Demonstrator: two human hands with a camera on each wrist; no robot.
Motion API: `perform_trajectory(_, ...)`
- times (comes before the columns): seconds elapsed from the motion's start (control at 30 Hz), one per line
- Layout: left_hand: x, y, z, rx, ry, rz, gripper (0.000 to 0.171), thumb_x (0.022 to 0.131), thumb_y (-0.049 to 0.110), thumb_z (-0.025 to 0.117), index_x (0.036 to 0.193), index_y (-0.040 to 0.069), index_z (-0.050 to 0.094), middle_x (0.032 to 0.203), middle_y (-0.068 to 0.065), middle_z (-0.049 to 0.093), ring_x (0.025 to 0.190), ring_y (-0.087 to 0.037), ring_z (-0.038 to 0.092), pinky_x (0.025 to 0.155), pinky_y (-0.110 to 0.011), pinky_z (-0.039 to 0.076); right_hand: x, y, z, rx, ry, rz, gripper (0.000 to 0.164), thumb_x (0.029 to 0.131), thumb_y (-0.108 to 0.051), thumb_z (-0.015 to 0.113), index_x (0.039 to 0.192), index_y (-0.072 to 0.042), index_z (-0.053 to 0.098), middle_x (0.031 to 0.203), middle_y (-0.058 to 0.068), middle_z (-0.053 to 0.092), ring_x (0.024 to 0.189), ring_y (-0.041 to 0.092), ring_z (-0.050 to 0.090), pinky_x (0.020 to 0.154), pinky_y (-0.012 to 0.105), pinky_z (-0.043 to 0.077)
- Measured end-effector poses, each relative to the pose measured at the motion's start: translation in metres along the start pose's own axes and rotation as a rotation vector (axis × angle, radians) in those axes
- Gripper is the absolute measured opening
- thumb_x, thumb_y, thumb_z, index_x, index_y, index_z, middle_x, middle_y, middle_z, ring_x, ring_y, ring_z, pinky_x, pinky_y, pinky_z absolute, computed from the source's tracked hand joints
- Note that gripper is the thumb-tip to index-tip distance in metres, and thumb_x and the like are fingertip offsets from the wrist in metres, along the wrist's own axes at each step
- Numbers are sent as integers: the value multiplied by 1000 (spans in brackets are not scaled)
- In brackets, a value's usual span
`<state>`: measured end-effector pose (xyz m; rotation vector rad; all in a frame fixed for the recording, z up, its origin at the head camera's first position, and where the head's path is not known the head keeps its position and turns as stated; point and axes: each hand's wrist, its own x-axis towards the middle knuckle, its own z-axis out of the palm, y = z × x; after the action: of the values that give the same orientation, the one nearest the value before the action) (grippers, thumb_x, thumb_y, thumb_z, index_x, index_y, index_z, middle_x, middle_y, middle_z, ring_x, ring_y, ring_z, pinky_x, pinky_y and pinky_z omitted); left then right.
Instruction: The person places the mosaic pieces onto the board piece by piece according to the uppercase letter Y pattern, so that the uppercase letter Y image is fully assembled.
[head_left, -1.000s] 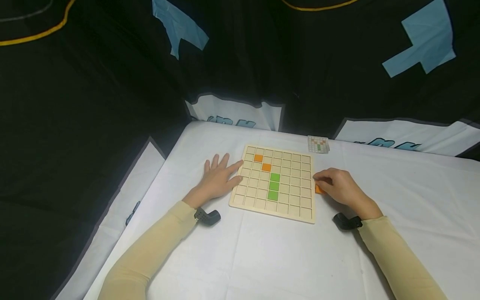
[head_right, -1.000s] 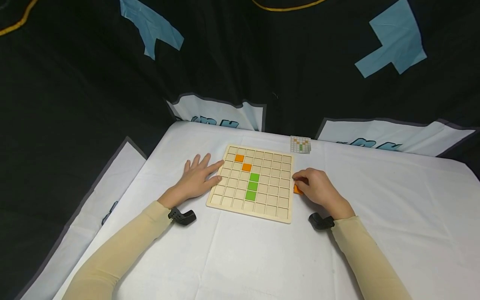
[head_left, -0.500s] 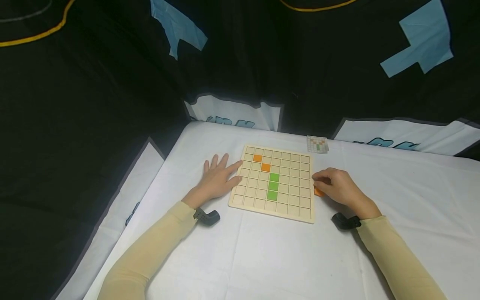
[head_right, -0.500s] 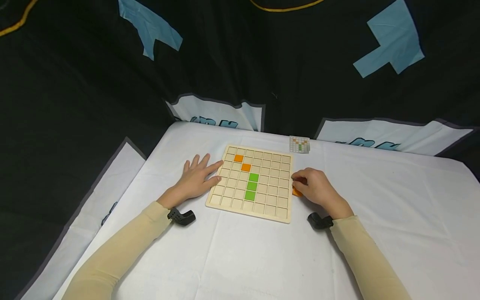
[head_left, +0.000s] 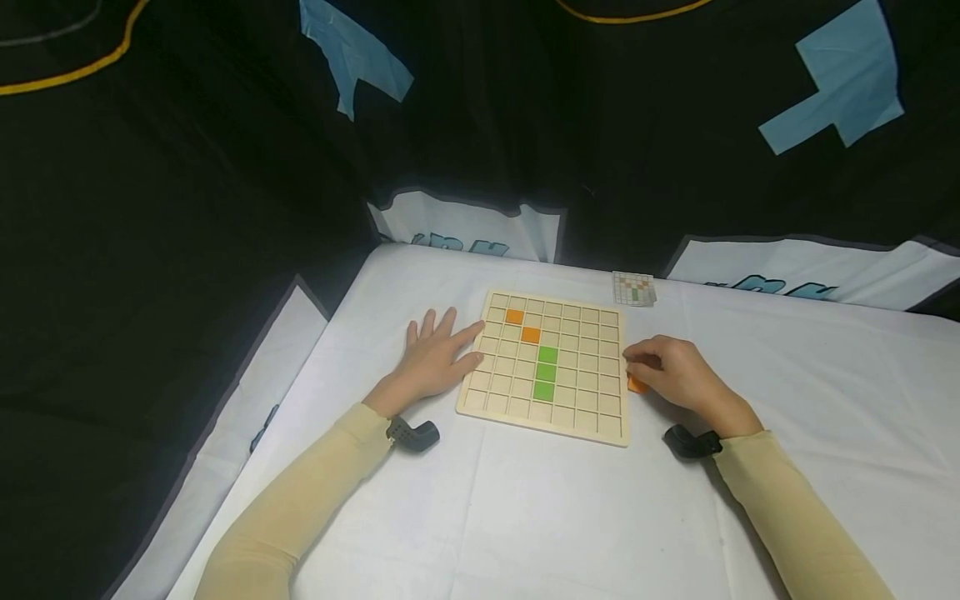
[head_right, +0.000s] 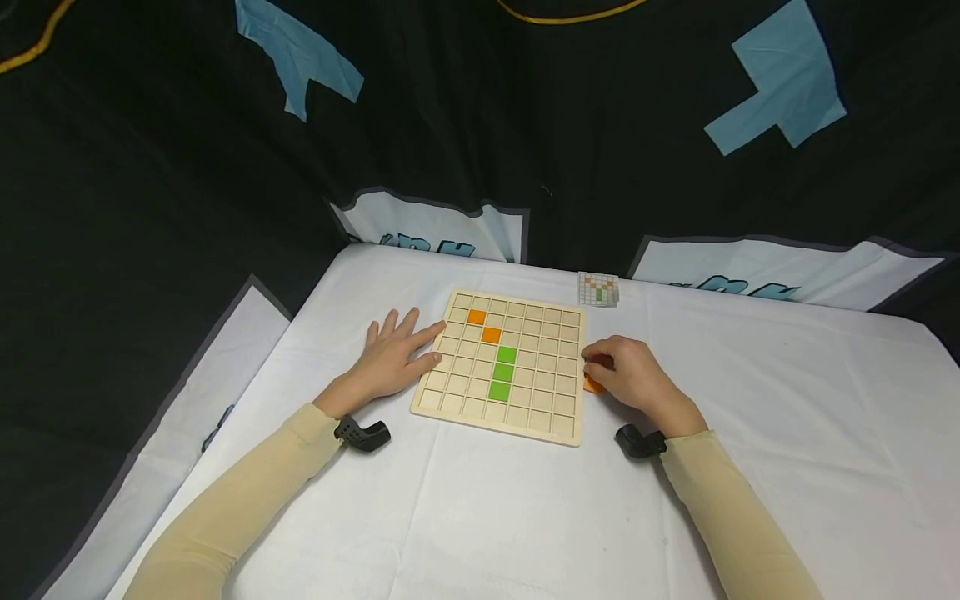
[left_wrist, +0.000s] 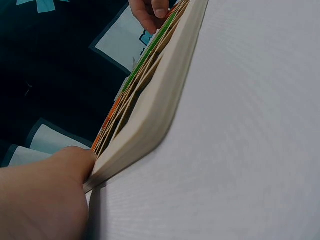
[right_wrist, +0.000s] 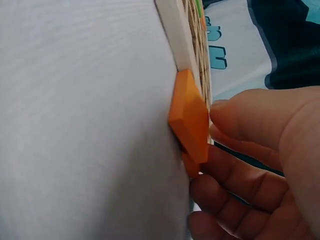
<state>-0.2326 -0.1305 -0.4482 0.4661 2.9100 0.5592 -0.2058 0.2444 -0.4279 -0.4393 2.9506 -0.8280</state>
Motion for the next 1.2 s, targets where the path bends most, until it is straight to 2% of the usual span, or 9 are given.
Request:
perform_trajectory(0.13,-1,0,0,-6,1,-2,62,103,50,46,160,28,36,171,-23,12,157,-52,-1,122,-72,-1,-1,-2,-2,-6,-25,3,29,93,-8,70,119,3,72,114,21,73,100,29,68,90,49,58)
perform_trajectory(0.23,0,-1,1,-8,-1,-5,62,103,50,45,160,29,35,171,-23,11,157,-52,-2,122,-72,-2,-3,-3,-3,-22,-43,-2,30,89,-8,73,118,2,73,107,18,73,93,27,65,84,44,58)
perform_trajectory(0.37,0,-2,3,-11,-7,-2,62,103,51,44,160,30,34,171,-22,11,157,-51,-3,123,-71,-3,-6,-7,-5,-55,-63,-5,33,84,-9,79,115,1,74,94,10,68,83,22,56,72,33,48)
perform_trajectory(0.43,1,-2,3,-14,-5,0,62,103,51,44,160,29,35,171,-22,11,157,-51,-3,123,-71,-3,-7,-8,-5,-67,-70,-3,34,83,-9,80,115,0,74,92,9,67,82,21,55,70,31,46)
perform_trajectory(0.73,1,-2,2,-15,1,1,62,103,51,46,160,29,36,171,-23,11,157,-52,-3,122,-72,-2,-6,-9,-5,-88,-53,-19,29,85,-3,78,113,3,75,103,15,73,86,22,61,78,39,55)
perform_trajectory(1.0,1,-2,3,-14,-2,0,62,103,51,45,160,29,35,171,-23,11,157,-51,-3,122,-72,-2,-7,-6,-6,-98,-39,18,33,84,-5,79,115,3,73,105,17,73,85,23,61,78,39,55)
perform_trajectory(1.2,0,-1,2,-6,-6,-1,62,103,51,45,160,29,35,171,-23,11,157,-51,-3,123,-71,-2,-8,-8,-10,-108,-71,28,36,80,-5,83,115,2,74,100,13,71,84,23,58,75,35,51)
